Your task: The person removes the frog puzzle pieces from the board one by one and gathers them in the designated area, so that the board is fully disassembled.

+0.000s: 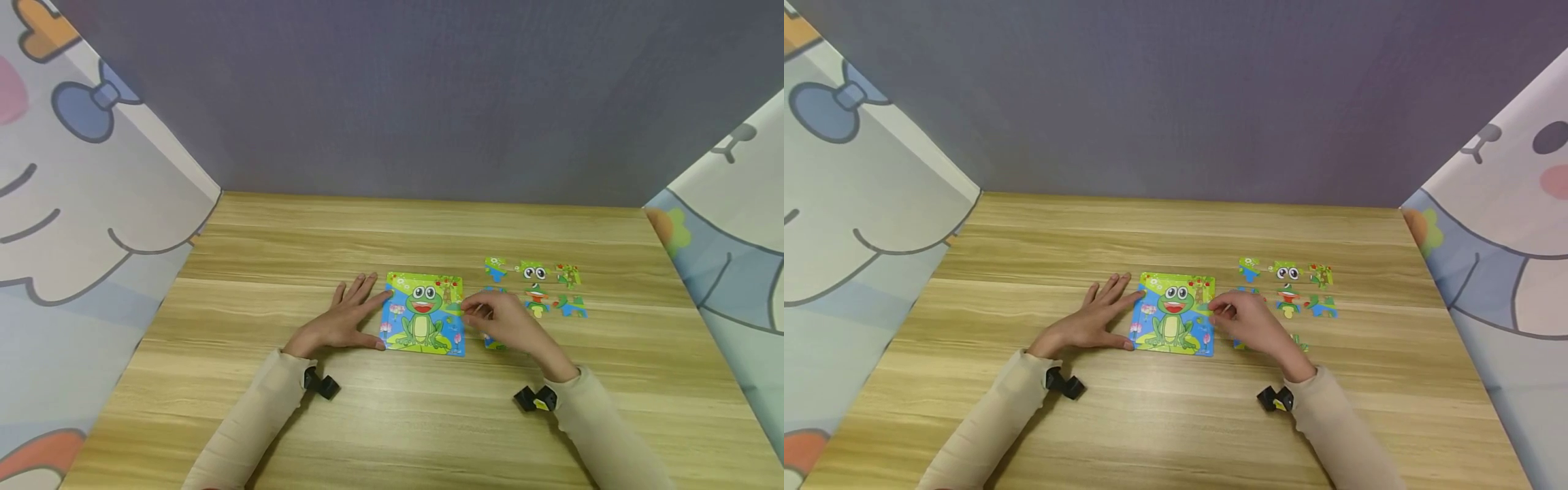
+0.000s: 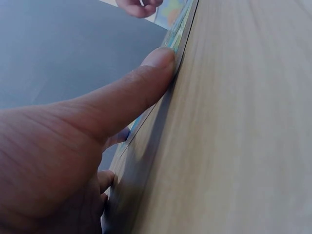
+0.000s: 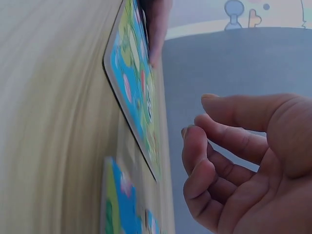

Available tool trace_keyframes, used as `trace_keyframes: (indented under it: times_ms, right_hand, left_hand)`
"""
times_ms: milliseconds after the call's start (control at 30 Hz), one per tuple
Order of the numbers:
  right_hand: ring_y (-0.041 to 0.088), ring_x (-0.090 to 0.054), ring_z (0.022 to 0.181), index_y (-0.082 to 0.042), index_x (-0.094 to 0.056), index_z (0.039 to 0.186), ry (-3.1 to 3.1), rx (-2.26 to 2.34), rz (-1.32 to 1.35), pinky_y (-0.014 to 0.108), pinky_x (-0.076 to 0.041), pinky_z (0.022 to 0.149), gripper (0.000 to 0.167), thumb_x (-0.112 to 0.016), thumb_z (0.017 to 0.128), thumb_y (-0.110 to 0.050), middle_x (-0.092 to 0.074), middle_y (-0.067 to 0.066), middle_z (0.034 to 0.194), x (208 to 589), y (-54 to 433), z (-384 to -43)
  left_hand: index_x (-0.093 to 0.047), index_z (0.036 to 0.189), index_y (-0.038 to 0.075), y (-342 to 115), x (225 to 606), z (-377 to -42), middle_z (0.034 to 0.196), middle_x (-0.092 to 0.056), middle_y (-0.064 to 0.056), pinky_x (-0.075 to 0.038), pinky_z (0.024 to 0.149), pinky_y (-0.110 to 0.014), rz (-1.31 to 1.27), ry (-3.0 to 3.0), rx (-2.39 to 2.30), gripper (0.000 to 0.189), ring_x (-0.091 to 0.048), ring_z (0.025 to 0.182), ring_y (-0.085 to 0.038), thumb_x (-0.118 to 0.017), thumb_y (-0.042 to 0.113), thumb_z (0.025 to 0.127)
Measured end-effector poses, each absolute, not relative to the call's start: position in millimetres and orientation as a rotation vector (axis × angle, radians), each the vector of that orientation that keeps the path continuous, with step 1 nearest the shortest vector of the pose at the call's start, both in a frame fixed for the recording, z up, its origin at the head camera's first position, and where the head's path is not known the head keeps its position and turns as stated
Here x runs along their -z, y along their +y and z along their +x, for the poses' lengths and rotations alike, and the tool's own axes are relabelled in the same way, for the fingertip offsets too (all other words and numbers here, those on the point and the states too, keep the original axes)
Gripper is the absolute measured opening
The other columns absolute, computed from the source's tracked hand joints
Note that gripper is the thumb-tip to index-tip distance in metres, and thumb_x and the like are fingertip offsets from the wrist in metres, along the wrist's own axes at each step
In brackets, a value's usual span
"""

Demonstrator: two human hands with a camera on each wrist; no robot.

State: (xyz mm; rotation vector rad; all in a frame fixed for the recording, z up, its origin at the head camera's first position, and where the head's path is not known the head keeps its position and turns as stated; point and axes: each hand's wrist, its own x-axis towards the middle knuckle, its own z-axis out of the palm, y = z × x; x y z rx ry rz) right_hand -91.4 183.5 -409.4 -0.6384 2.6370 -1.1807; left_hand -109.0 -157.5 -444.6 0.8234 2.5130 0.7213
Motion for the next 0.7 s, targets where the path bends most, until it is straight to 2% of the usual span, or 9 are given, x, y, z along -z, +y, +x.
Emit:
trace_keyframes:
  times_ms: [267, 467, 700]
  right_hand:
    - [0.005, -0.059, 0.073, 0.002, -0.072, 0.110, 2.586, 1.107, -0.673, 0.020, -0.050, 0.065, 0.024, -0.074, 0.088, -0.008, -0.072, 0.011, 0.100, 418, 161, -87]
    - [0.005, -0.050, 0.069, 0.002, -0.069, 0.118, 2.673, 0.955, -0.663, 0.020, -0.044, 0.061, 0.038, -0.079, 0.085, -0.013, -0.066, 0.010, 0.099, 420, 151, -82]
    - [0.018, -0.058, 0.089, 0.000, -0.067, 0.125, 2.777, 0.691, -0.582, 0.038, -0.055, 0.078, 0.056, -0.086, 0.079, -0.028, -0.064, 0.013, 0.112, 420, 145, -79]
  left_hand:
    - [-0.022, 0.161, 0.023, -157, 445, -109, 0.170, 0.010, -0.014, 0.011, 0.121, -0.066, 0.826, 2.511, -0.720, 0.098, 0.014, 0.158, -0.037, -0.076, 0.049, 0.085]
    - [-0.022, 0.161, 0.022, -157, 443, -109, 0.170, 0.009, -0.014, 0.011, 0.121, -0.066, 0.825, 2.509, -0.730, 0.098, 0.014, 0.157, -0.038, -0.077, 0.048, 0.085]
    - [-0.022, 0.161, 0.021, -157, 444, -109, 0.170, 0.009, -0.015, 0.011, 0.121, -0.066, 0.820, 2.514, -0.723, 0.098, 0.013, 0.157, -0.038, -0.077, 0.049, 0.084]
